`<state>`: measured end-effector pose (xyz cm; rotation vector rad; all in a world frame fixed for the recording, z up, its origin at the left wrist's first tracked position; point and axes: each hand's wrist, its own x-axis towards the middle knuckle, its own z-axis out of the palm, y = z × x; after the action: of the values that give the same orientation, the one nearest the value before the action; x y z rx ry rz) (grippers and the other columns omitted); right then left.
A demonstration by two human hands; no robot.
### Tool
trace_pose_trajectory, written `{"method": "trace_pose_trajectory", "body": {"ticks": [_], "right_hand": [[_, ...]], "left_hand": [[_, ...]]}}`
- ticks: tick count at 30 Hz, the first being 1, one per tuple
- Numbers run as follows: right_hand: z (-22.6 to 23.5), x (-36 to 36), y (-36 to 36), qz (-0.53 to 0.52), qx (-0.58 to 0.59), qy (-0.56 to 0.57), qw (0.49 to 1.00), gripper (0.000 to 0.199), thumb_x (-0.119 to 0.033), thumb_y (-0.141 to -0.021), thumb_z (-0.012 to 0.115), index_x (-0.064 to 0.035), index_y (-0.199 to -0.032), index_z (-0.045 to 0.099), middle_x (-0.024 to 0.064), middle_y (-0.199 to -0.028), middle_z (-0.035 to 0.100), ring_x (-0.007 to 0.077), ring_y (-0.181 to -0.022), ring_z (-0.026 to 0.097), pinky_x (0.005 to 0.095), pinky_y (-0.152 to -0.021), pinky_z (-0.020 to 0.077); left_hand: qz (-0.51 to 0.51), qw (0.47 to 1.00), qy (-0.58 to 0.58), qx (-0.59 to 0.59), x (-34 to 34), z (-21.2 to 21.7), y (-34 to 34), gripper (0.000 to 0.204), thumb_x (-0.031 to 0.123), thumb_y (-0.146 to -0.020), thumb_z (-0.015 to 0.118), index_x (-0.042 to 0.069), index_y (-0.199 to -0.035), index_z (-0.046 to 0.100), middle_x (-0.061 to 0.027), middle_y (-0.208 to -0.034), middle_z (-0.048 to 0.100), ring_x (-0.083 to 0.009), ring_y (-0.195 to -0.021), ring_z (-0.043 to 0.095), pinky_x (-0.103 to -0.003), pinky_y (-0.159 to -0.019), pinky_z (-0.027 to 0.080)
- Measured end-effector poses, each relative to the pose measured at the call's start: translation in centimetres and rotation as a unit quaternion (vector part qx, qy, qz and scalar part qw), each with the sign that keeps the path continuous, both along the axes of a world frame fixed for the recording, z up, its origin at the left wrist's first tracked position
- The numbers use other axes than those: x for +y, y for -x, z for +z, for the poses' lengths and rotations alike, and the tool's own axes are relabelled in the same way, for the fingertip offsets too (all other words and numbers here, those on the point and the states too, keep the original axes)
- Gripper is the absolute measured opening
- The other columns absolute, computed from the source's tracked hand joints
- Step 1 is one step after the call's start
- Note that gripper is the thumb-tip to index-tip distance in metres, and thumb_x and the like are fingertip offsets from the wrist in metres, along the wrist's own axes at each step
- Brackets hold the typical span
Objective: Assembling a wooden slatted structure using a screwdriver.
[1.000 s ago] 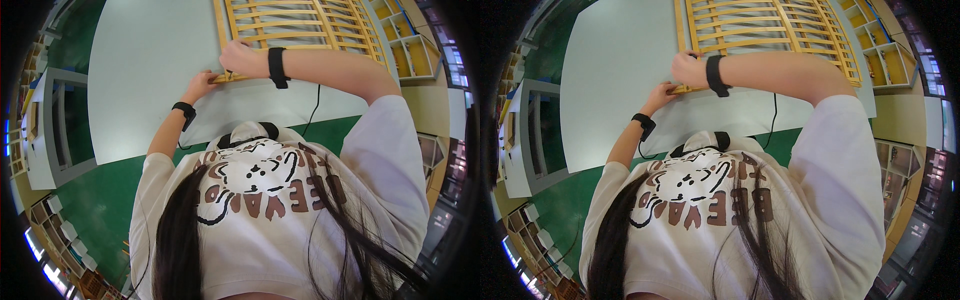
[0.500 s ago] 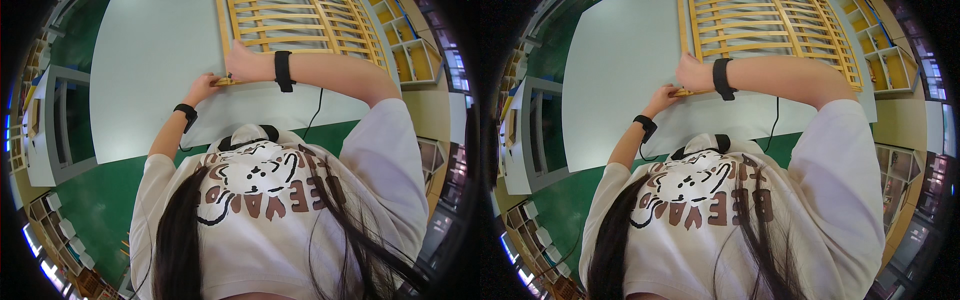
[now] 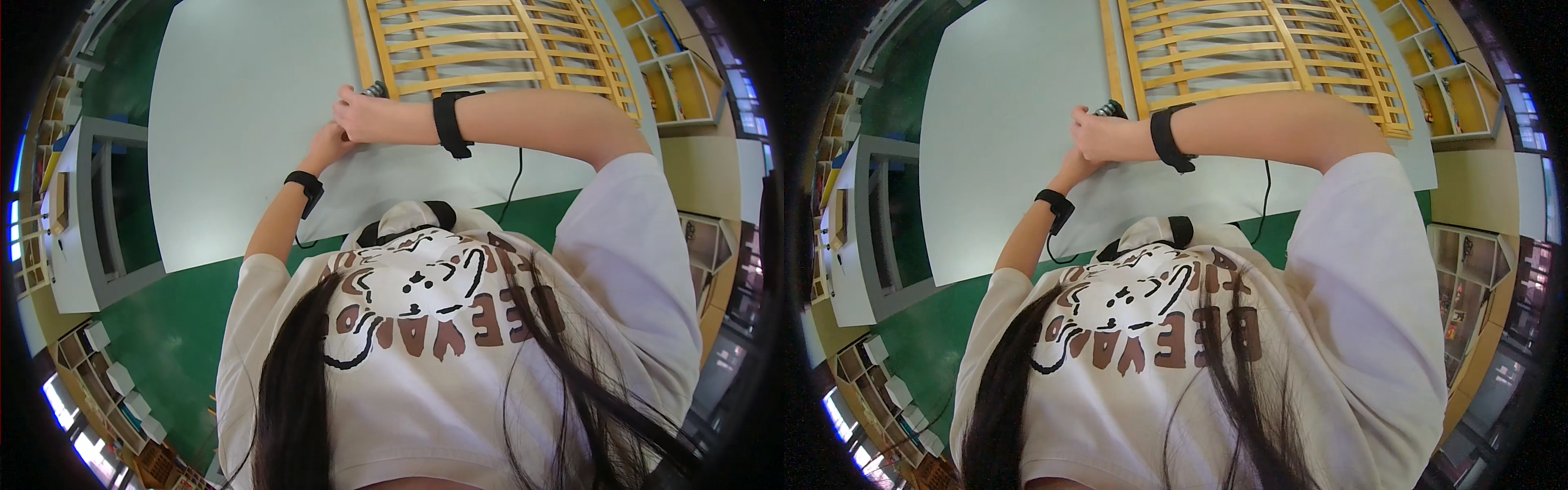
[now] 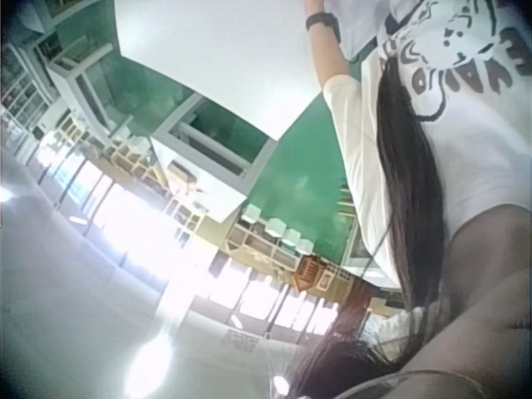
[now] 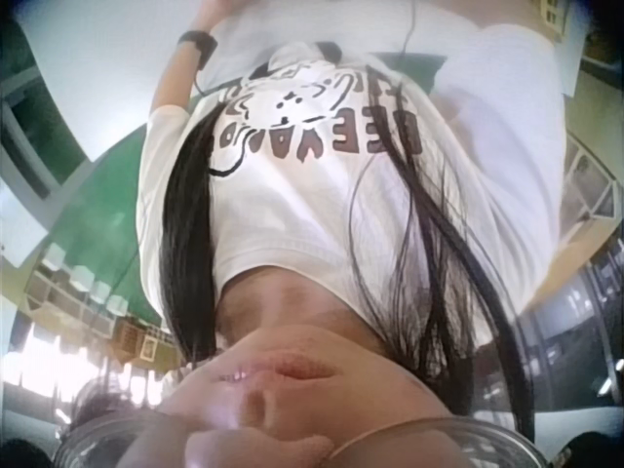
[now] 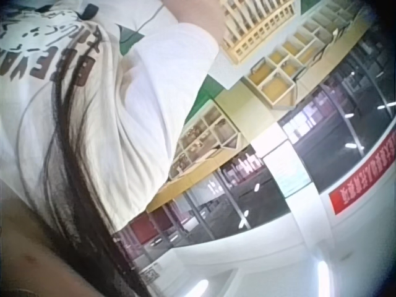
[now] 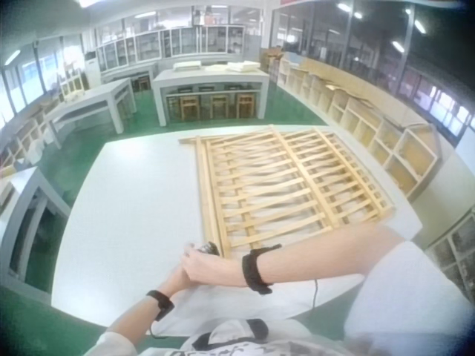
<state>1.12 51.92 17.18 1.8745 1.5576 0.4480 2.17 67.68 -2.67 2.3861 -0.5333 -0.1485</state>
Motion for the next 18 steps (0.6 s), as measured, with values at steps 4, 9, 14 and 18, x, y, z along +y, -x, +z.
{"method": "trace_pose_trajectory", "body": {"ticks": [4, 9, 14, 18], "right_hand": [[-0.3, 0.0, 0.2, 0.045, -0.056, 0.045, 0.996, 0.008, -0.016, -0.069, 0.052, -0.0135, -0.065, 0.058, -0.0012, -0.068, 0.053, 0.0145, -0.072, 0.049, 0.0334, -0.078, 0.033], [-0.6, -0.4, -0.2, 0.094, -0.045, 0.08, 0.991, 0.01, -0.014, -0.07, 0.05, -0.0121, -0.063, 0.057, -0.0002, -0.066, 0.052, 0.015, -0.07, 0.05, 0.0364, -0.082, 0.0324], [-1.4, -2.1, -1.9, 0.056, -0.056, -0.108, 0.991, 0.013, -0.02, -0.069, 0.055, -0.0082, -0.065, 0.058, 0.0006, -0.064, 0.052, 0.0186, -0.063, 0.052, 0.041, -0.071, 0.0427], [-0.8, -0.4, -0.5, -0.136, -0.014, 0.017, 0.99, 0.021, -0.029, -0.069, 0.058, -0.0082, -0.064, 0.059, 0.0008, -0.063, 0.053, 0.0195, -0.056, 0.053, 0.0365, -0.051, 0.0455]], "left_hand": [[-0.03, 0.995, 0.037, -0.084, 0.1, -1.2, -0.5, 0.027, 0.029, -0.065, 0.065, 0.005, -0.078, 0.059, -0.0104, -0.076, 0.059, -0.027, -0.07, 0.056, -0.036, -0.061, 0.043], [-0.031, 0.998, 0.026, -0.045, -0.4, 2.1, 0.4, 0.025, 0.026, -0.065, 0.065, 0.006, -0.078, 0.059, -0.0095, -0.076, 0.058, -0.0262, -0.071, 0.055, -0.035, -0.061, 0.043], [-0.037, 0.998, 0.032, 0.043, -0.3, 3.3, 0.4, 0.027, 0.018, -0.064, 0.062, 0.011, -0.091, 0.061, -0.0073, -0.075, 0.055, -0.0235, -0.071, 0.054, -0.033, -0.062, 0.044], [-0.041, 0.998, 0.017, 0.042, -0.5, 3.8, 0.4, 0.031, 0.015, -0.063, 0.061, 0.013, -0.094, 0.062, -0.007, -0.073, 0.053, -0.023, -0.07, 0.054, -0.033, -0.062, 0.044]]}}
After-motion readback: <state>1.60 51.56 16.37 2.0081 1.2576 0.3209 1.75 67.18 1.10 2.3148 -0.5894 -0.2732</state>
